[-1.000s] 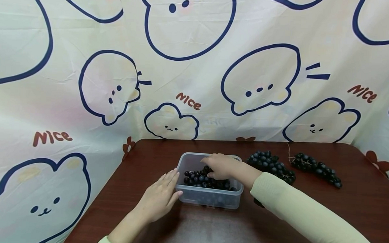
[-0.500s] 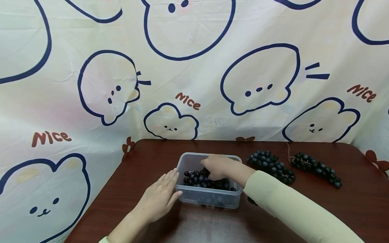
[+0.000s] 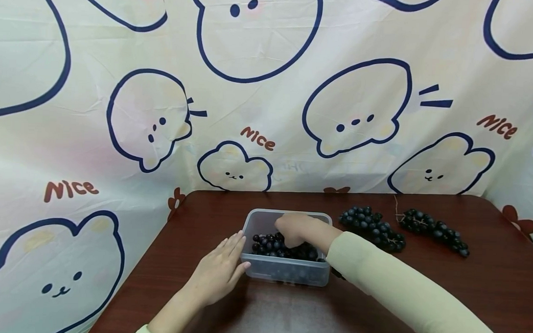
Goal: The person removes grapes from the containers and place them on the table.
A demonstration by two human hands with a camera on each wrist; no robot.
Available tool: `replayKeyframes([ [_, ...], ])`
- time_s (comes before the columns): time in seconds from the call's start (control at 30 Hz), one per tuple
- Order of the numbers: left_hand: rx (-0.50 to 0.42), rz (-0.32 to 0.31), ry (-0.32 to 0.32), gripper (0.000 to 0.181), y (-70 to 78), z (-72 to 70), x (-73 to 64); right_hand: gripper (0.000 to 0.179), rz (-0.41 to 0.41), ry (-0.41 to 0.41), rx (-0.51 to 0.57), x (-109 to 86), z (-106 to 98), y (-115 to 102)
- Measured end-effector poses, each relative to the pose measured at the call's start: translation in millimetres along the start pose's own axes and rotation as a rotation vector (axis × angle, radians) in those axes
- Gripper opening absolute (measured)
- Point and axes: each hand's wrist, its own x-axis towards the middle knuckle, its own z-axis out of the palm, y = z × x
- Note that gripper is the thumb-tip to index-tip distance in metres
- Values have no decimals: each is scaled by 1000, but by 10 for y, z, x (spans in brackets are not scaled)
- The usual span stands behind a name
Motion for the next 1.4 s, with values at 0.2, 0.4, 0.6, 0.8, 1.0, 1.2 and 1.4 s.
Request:
replayKeyframes([
  [0.2,3,2,8,58,2,2,-5,14,20,-7,-48,37,12,-43],
  [0.4,-2,1,11,58,0,0,-11,15,27,-9,-94,67,25,-76],
  [0.6,-1,0,19,57,-4,5,-5,16,12,18,-123,78,41,-68],
  [0.8,-18,2,35,57,-12,13,2,13,-19,48,-182,88,53,-57],
  [1.0,-17,1,25,57,-13,19,-4,12,-32,48,-243,114,73,-66],
  [1.2,2,6,33,57,-4,13,-9,17,-7,6,-237,145,83,-80],
  [1.4,5,9,29,57,-7,15,-7,18,-5,-3,-194,157,106,-96],
])
